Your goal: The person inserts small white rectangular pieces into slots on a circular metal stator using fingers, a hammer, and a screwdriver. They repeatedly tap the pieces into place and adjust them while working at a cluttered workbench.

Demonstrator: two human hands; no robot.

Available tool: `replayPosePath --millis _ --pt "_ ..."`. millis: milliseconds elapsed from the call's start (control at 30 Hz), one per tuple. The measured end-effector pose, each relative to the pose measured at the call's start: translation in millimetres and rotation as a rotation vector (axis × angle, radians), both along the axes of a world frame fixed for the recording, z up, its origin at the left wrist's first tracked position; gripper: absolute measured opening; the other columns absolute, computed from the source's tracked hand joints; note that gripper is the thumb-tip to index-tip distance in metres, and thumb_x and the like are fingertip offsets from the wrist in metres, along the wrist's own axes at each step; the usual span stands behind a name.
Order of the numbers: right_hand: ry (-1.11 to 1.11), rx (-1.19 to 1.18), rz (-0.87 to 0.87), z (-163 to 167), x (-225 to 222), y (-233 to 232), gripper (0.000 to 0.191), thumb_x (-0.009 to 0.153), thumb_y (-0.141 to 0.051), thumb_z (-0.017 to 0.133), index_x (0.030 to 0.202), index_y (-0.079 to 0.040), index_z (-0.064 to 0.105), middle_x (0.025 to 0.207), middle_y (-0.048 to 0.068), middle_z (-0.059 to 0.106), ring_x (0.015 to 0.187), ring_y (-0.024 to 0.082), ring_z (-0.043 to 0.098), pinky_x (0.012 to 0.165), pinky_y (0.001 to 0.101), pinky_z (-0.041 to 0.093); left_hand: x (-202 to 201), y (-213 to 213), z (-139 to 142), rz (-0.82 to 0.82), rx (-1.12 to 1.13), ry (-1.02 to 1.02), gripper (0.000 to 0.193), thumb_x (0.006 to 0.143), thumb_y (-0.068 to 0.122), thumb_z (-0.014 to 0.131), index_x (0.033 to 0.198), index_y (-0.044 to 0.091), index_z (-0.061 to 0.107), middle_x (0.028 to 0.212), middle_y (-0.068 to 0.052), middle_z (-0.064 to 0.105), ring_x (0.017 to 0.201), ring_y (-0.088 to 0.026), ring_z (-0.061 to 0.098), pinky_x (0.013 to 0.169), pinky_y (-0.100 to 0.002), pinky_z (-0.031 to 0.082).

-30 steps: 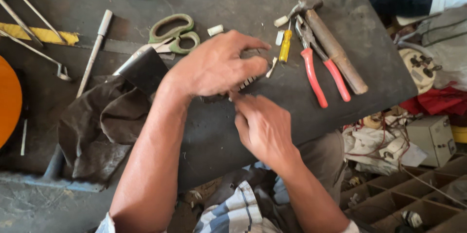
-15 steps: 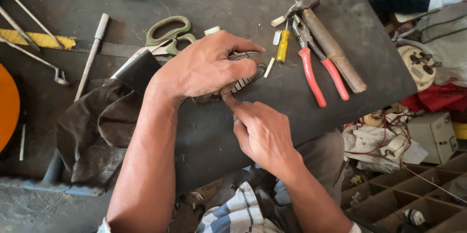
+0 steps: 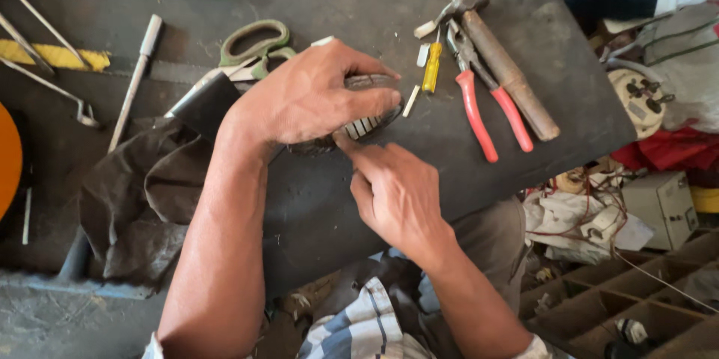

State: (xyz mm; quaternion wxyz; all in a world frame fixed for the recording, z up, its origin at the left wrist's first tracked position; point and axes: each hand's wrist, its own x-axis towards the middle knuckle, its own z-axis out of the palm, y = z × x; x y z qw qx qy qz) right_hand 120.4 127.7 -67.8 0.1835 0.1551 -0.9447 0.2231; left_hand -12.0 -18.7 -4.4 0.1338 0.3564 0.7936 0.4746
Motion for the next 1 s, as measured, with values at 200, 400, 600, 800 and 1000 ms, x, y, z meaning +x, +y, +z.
replayPosePath --millis 200,400,600,800,1000 --pt "0.046 0.073 -0.037 -3.9 -4.2 -6.0 0.044 0.082 -0.005 0.067 0.126 -0.009 0.071 0.089 0.004 0.069 0.078 0.024 0.064 0.068 0.0381 0.052 0.5 1.3 -4.0 -0.010 -0.088 -0.032 0.049 0.081 0.039 0.063 0.113 0.004 0.076 0.084 -0.020 0.077 0.075 -0.026 0.078 0.072 -0.037 0.058" --pt "-0.035 0.050 -0.004 0.7 -2.8 -4.2 0.045 0.082 -0.005 0.068 0.127 -0.008 0.071 0.083 0.004 0.068 0.074 0.024 0.063 0.066 0.0385 0.052 -2.9 1.4 -12.4 -0.097 -0.013 0.083 0.044 0.085 0.035 0.062 0.114 0.005 0.077 0.096 -0.018 0.077 0.082 -0.028 0.076 0.074 -0.038 0.057" --pt "-0.034 0.025 -0.033 4.4 -6.6 -4.9 0.033 0.087 -0.007 0.070 0.120 -0.010 0.072 0.085 0.005 0.067 0.078 0.025 0.064 0.068 0.0401 0.052 -1.2 2.2 -8.7 0.032 -0.081 0.014 0.044 0.082 0.038 0.064 0.111 0.006 0.077 0.094 -0.019 0.076 0.084 -0.030 0.076 0.076 -0.039 0.058" --pt "-0.043 0.015 0.001 0.7 -3.5 -1.1 0.042 0.082 -0.005 0.068 0.123 -0.008 0.073 0.081 0.004 0.067 0.074 0.025 0.063 0.066 0.0403 0.052 3.7 6.7 -4.7 0.035 -0.100 0.074 0.045 0.081 0.039 0.065 0.109 0.006 0.078 0.091 -0.020 0.076 0.087 -0.033 0.074 0.079 -0.040 0.056" --pt "-0.025 0.035 -0.012 -3.2 -3.4 -1.0 0.036 0.084 -0.006 0.069 0.120 -0.009 0.074 0.081 0.005 0.066 0.074 0.025 0.064 0.065 0.0403 0.051 1.0 5.3 -10.1 0.010 -0.107 -0.022 0.045 0.081 0.041 0.063 0.111 0.010 0.077 0.087 -0.017 0.076 0.083 -0.031 0.077 0.077 -0.040 0.058"
